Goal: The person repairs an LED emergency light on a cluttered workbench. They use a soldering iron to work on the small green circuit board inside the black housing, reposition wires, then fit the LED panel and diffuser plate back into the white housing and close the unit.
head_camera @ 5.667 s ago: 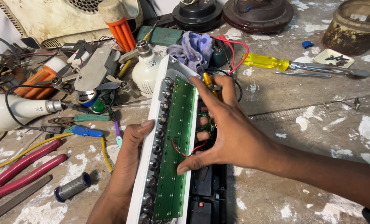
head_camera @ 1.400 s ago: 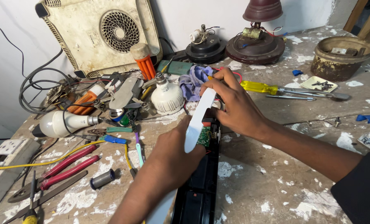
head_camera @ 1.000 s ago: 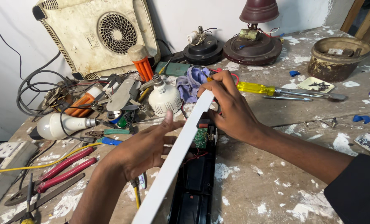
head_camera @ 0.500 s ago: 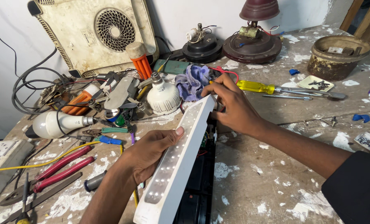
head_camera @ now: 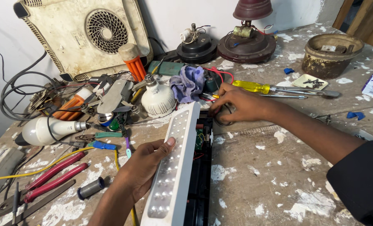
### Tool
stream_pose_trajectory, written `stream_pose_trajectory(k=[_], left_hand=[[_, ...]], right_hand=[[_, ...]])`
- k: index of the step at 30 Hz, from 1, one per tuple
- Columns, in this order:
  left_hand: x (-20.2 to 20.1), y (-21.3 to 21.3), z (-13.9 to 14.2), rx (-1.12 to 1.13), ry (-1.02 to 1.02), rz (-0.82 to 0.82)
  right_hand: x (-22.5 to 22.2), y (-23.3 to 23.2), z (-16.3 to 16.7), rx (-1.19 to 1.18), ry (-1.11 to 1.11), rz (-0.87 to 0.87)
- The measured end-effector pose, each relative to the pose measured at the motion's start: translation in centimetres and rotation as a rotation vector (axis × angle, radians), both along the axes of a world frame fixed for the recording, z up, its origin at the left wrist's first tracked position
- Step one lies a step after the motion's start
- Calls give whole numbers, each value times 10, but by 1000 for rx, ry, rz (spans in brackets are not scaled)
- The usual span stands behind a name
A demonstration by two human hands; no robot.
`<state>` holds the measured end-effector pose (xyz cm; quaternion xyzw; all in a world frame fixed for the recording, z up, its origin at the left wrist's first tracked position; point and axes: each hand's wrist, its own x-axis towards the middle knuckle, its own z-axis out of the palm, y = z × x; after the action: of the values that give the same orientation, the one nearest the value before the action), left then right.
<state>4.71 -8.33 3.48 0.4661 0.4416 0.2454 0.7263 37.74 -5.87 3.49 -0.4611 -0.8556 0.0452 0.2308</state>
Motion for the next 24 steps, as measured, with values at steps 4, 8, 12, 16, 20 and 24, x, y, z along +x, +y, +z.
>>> stream_pose_trajectory(k=[4, 8, 12, 16, 20, 24], left_hand=[[2, -8, 3, 56, 58, 21], [7, -15, 6, 148, 153, 59], [13, -17, 5, 276, 261, 34], [16, -20, 6, 399, 310, 7], [21, -24, 9, 496, 482, 10], [27, -26, 10, 442, 454, 44]], right_hand=[[-10, -7, 9, 6, -111, -164], [-22, -13, 16, 60, -174, -192], [-28, -14, 16, 140, 71, -48], [-26, -10, 15, 0, 158, 19], [-21, -9, 12, -94, 88, 38], [-22, -11, 9, -68, 101, 151]])
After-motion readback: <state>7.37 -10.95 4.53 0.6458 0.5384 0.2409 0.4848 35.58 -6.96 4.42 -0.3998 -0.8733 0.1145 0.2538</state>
